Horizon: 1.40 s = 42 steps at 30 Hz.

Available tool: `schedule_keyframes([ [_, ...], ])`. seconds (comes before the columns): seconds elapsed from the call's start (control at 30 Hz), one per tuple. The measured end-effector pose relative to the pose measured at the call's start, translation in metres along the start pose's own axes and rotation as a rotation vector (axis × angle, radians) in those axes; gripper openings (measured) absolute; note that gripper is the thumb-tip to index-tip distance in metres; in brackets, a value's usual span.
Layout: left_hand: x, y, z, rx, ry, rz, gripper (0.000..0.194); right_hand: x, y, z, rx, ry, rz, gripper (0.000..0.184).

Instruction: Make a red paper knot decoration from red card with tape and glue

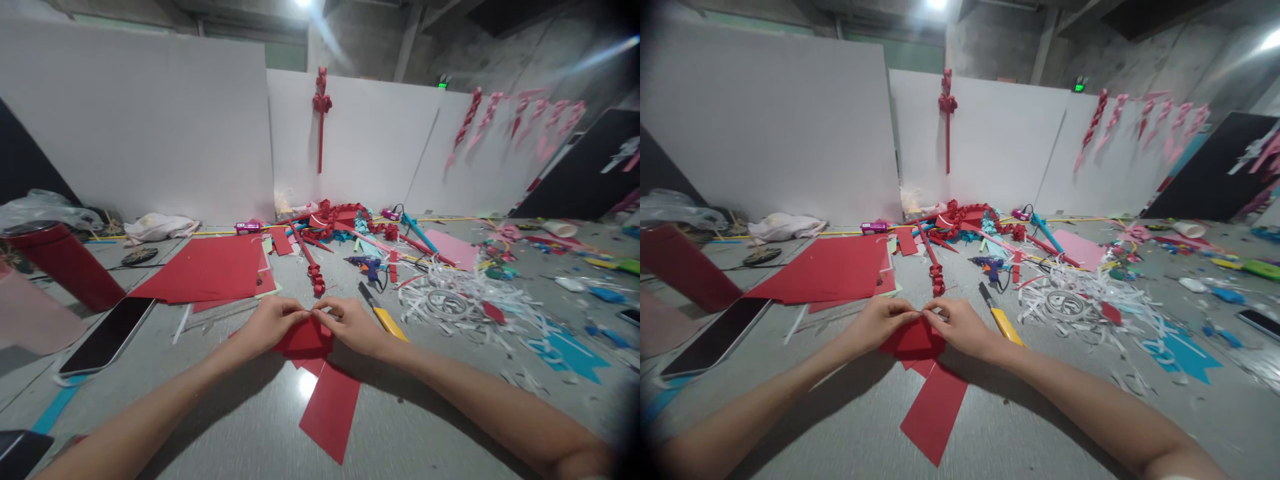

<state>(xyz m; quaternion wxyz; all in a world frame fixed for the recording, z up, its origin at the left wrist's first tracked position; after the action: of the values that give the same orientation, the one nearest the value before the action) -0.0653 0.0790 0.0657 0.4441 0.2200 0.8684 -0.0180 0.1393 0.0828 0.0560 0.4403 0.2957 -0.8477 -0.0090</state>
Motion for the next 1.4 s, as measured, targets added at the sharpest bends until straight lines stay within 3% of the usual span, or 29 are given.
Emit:
schedule_keyframes([
  [0.2, 0.008, 0.004, 0.003, -0.002, -0.063, -0.061, 0.039, -0.001, 0.005, -0.017, 0.021, -0.033, 0.03, 0.028],
  [0.4, 0.013, 0.014, 0.031, 0.035, -0.198, -0.05, 0.038, 0.002, -0.009, -0.049, 0.056, -0.203, 0.01, 0.028],
  [0.67, -0.008, 0.036, 0.067, 0.125, -0.293, 0.006, 0.035, -0.013, -0.043, -0.077, -0.112, -0.206, 0.08, 0.029],
  [0.9, -0.001, 0.036, 0.085, 0.17, -0.46, 0.021, 0.041, -0.017, -0.061, -0.079, -0.191, -0.077, 0.11, 0.026],
  [1.03, -0.003, 0.033, 0.084, 0.186, -0.466, 0.019, 0.042, -0.026, -0.063, -0.072, -0.228, 0.125, 0.148, 0.029],
  [1.2, -0.02, 0.026, 0.07, 0.203, -0.332, 0.069, 0.039, -0.034, -0.068, -0.059, -0.253, 0.382, 0.213, 0.032],
  [1.3, -0.033, 0.023, 0.058, 0.124, -0.247, 0.15, 0.031, -0.032, -0.07, -0.052, -0.281, 0.497, 0.222, 0.032],
  [1.4, -0.043, 0.02, 0.054, 0.146, -0.232, 0.254, 0.031, -0.026, -0.07, -0.047, -0.296, 0.592, 0.226, 0.033],
])
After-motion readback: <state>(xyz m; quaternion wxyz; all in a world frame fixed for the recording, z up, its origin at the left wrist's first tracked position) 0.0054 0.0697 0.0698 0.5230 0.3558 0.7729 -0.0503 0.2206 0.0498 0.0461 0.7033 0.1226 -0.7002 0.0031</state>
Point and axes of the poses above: each hand's wrist, its own y-axis towards the middle knuckle, its own z-axis out of the palm, x = y × z, the point moved 2 cm from there along y, towards the middle knuckle, and after that the axes turned 2 degrees about z, right-handed, at the moved point
